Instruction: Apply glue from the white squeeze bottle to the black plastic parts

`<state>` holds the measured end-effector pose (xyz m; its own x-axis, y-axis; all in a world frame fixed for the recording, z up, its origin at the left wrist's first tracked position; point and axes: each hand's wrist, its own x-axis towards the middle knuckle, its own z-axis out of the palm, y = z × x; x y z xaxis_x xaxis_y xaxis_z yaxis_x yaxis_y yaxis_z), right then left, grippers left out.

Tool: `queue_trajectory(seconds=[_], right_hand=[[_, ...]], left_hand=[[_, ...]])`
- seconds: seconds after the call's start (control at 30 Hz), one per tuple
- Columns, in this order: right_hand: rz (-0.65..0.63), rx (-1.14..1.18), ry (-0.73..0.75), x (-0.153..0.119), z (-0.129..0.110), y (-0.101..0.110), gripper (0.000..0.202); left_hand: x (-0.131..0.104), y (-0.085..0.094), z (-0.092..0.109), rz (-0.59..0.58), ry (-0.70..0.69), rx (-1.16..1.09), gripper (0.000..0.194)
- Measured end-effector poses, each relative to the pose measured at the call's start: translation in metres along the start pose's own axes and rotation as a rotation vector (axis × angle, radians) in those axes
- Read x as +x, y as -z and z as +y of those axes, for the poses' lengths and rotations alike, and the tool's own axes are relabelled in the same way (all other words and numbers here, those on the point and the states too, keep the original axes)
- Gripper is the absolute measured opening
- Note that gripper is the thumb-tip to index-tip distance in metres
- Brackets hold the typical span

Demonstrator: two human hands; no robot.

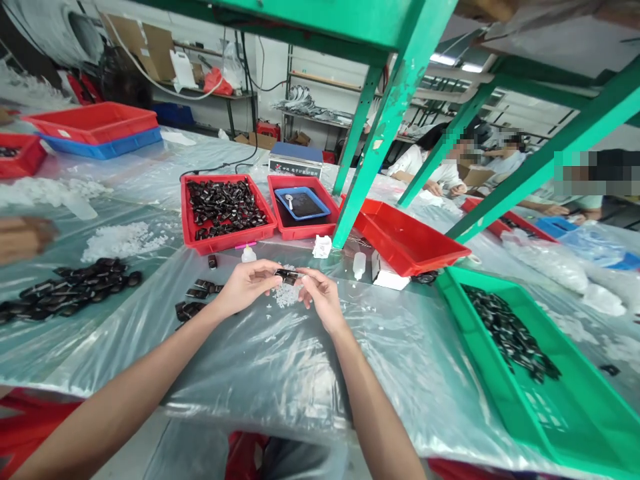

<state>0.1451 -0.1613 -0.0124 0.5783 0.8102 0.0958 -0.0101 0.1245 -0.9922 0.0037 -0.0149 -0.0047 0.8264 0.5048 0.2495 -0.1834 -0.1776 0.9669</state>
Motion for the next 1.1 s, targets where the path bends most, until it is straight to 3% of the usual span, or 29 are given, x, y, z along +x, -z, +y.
queue_trajectory(seconds=[0.1, 0.2, 0.33, 0.4, 0.53, 0.67, 0.77, 0.87, 0.97, 1.03, 1.1], right_hand=[[0.109, -0.091, 0.059, 0.005, 0.004, 0.002, 0.051], [0.17, -0.179, 0.128, 0.01, 0.008, 0.005, 0.055], [0.21, -0.22, 0.162, 0.011, 0.011, 0.01, 0.059], [0.222, -0.231, 0.163, 0.012, 0.012, 0.011, 0.061], [0.22, -0.237, 0.181, 0.016, 0.011, 0.011, 0.064], [0.231, -0.232, 0.168, 0.02, 0.012, 0.008, 0.065], [0.228, -0.244, 0.154, 0.019, 0.015, 0.008, 0.065], [0.229, -0.265, 0.152, 0.017, 0.018, 0.009, 0.065], [0.248, -0.278, 0.142, 0.015, 0.017, 0.011, 0.066], [0.268, -0.284, 0.137, 0.014, 0.014, 0.011, 0.066], [0.266, -0.282, 0.145, 0.013, 0.01, 0.007, 0.066]], left_hand=[[0.001, 0.002, -0.006, 0.044, -0.039, 0.071, 0.031], [0.002, 0.004, -0.005, 0.086, -0.15, 0.29, 0.024], [-0.008, 0.011, 0.022, 0.056, -0.301, 0.598, 0.017], [-0.025, 0.024, 0.04, 0.108, -0.335, 0.65, 0.018], [-0.081, 0.079, 0.049, 0.449, -0.211, 0.712, 0.024], [-0.137, 0.158, 0.031, 0.646, 0.14, 0.781, 0.045], [-0.153, 0.209, 0.027, 0.761, 0.261, 0.824, 0.059], [-0.149, 0.239, 0.038, 0.805, 0.296, 0.942, 0.062], [-0.143, 0.246, 0.048, 0.825, 0.3, 1.154, 0.06], [-0.142, 0.239, 0.049, 0.83, 0.285, 1.214, 0.056], [-0.14, 0.225, 0.046, 0.738, 0.271, 1.189, 0.051]])
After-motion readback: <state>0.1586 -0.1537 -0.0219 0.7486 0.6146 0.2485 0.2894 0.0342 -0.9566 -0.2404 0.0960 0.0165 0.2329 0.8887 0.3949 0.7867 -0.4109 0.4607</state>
